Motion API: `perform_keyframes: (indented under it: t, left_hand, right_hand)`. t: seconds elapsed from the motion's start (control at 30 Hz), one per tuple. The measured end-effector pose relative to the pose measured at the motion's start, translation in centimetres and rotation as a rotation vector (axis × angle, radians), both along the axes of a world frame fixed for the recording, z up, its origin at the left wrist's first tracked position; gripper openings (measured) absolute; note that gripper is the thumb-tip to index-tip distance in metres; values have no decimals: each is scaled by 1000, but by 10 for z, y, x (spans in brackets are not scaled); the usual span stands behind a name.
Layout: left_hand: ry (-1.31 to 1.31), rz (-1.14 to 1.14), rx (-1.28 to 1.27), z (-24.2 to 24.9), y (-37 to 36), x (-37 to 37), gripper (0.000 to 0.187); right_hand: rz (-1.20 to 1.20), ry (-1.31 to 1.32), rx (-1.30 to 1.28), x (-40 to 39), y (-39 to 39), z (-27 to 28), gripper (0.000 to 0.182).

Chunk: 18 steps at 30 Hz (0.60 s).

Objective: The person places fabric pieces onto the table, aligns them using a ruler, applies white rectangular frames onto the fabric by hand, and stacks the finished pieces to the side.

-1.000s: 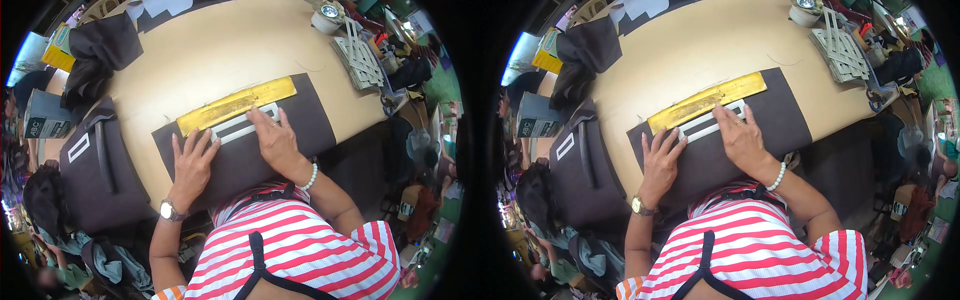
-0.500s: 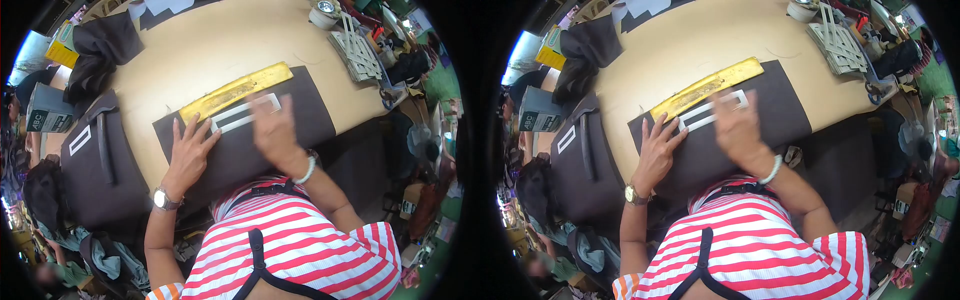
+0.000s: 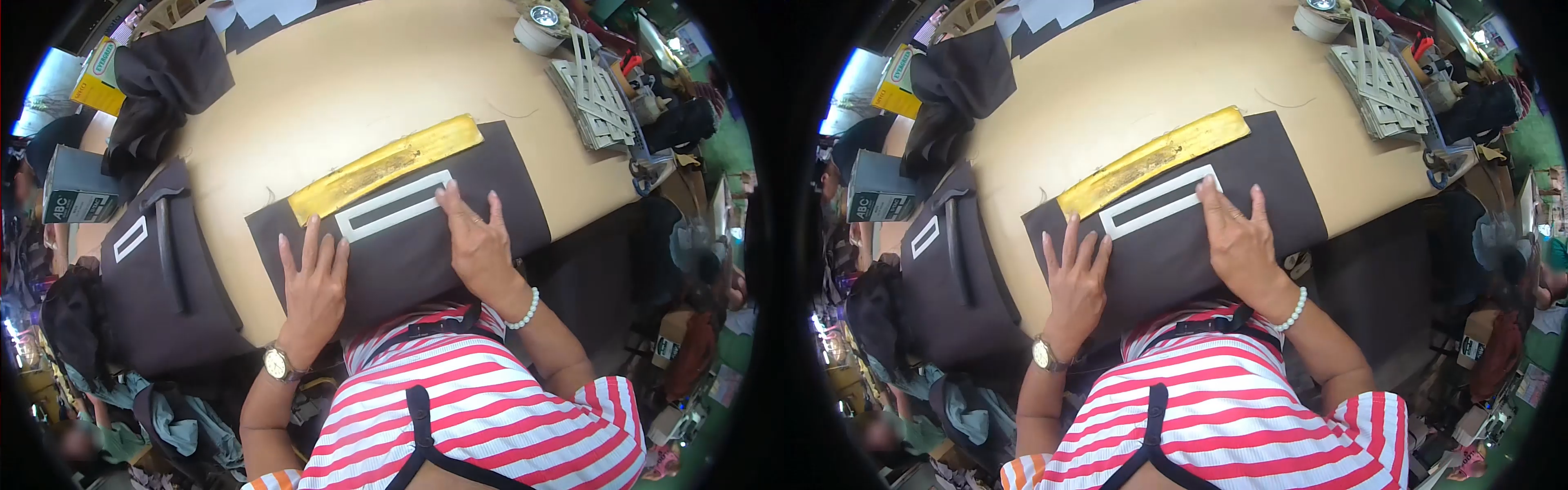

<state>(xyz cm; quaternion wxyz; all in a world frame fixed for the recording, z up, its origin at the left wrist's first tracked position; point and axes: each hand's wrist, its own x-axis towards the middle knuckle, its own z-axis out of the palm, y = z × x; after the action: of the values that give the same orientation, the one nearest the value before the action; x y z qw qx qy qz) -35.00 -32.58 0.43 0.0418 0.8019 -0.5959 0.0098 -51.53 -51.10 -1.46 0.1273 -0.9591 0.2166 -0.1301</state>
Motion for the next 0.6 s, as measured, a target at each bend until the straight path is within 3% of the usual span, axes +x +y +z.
perform_keyframes:
  t: [0.13, 0.2, 0.23, 0.33, 0.43, 0.6]
  left_hand:
    - [6, 59, -11, 2, 10, -3, 43]
    - [117, 104, -34, 0, 16, 0, 41]
    - [174, 121, -46, -2, 19, 0, 40]
    - [296, 409, -342, -16, 19, -11, 50]
    - [196, 626, -247, -31, 22, -19, 61]
    - [130, 783, -252, -41, 21, -19, 64]
  right_hand:
    - [-166, 41, -61, 6, -19, 7, 52]
    - [-315, 173, -34, 19, -37, 22, 46]
    - [-353, 113, -111, 31, -41, 24, 40]
    - [49, -201, -275, 70, -47, 11, 37]
    - [370, -181, -148, 93, -43, -8, 34]
    - [-89, -174, -224, 56, -126, -18, 26]
